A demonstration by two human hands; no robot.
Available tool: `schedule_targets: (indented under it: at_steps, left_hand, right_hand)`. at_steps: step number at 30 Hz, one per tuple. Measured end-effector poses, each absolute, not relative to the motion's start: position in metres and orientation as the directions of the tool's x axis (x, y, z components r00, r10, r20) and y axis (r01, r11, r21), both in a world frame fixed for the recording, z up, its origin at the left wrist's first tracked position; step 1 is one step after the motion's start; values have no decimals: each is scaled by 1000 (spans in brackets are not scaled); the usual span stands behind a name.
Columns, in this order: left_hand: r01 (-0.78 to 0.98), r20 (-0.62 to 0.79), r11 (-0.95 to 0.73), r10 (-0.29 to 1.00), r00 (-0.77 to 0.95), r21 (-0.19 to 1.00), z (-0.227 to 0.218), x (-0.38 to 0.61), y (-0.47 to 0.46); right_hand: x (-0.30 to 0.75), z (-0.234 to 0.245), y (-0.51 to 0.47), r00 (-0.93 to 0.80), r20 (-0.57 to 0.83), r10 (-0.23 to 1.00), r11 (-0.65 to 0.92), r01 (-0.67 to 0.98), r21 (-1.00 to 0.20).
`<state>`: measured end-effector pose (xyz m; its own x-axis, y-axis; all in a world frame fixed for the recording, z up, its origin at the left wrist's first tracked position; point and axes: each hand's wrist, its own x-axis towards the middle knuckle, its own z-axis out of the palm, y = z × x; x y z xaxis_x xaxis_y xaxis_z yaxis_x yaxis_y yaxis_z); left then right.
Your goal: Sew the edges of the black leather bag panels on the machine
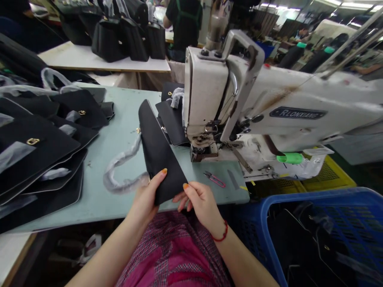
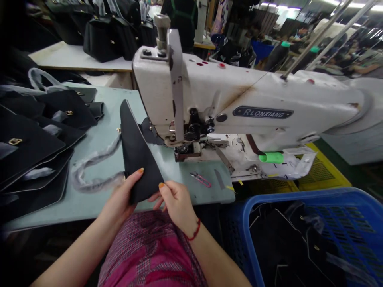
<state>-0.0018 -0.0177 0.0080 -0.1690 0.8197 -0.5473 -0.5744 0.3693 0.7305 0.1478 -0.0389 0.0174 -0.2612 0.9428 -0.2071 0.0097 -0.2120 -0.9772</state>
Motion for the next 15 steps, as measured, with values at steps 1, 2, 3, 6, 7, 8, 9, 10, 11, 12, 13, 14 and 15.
schedule_targets:
  at_steps: [1,2,3,6,7,8,9,10,11,12,13,14,15]
  left_hand:
    - [-561,-528,360,833,-167,745,8,0,-5]
    - [-548,-511,355,845,-159,757,7,2,7]
    - [-536,-501,358,854,-144,765,7,4,19]
    - [-501,-481,365,869,-120,785,4,10,51]
    - [-491,-473,364,874,-114,791,3,11,60]
    - [-483,-459,357,882,-107,799,2,12,68]
    - [-475,-440,344,892,-104,810,1,13,75]
    - [-466,-419,327,902,-105,822,-1,13,81]
    - [-455,-401,315,910,-104,833,-2,13,86]
    - [-440,-387,308,916,-102,844,-4,13,90]
    - [-423,-376,305,922,-94,853,-6,13,93]
    - [-408,-367,305,926,-83,861,-7,12,95]
    - [-397,-361,306,930,-69,865,-8,12,97]
  right_hand:
    - [149,14,-30,-250,-208,946,-218,-14,-976]
    - [150,10,-22,-230,-211,950,-225,-35,-974]
    - [151,6,-13,-206,-217,954,-232,-52,-971]
    - [153,-2,8,-143,-231,962,-244,-82,-966]
    - [154,-3,14,-128,-229,965,-241,-88,-967]
    - [154,-3,20,-116,-225,967,-236,-93,-967]
    - [154,-3,24,-101,-220,970,-230,-99,-968]
    - [154,-3,28,-86,-216,973,-225,-106,-969]
    - [154,-3,30,-71,-214,974,-221,-113,-969]
    - [154,-3,32,-57,-213,975,-218,-119,-969]
    - [153,-3,33,-48,-216,975,-220,-125,-967]
    - [153,-3,34,-43,-220,975,-223,-131,-966]
    - [152,-3,34,-40,-222,974,-225,-136,-965]
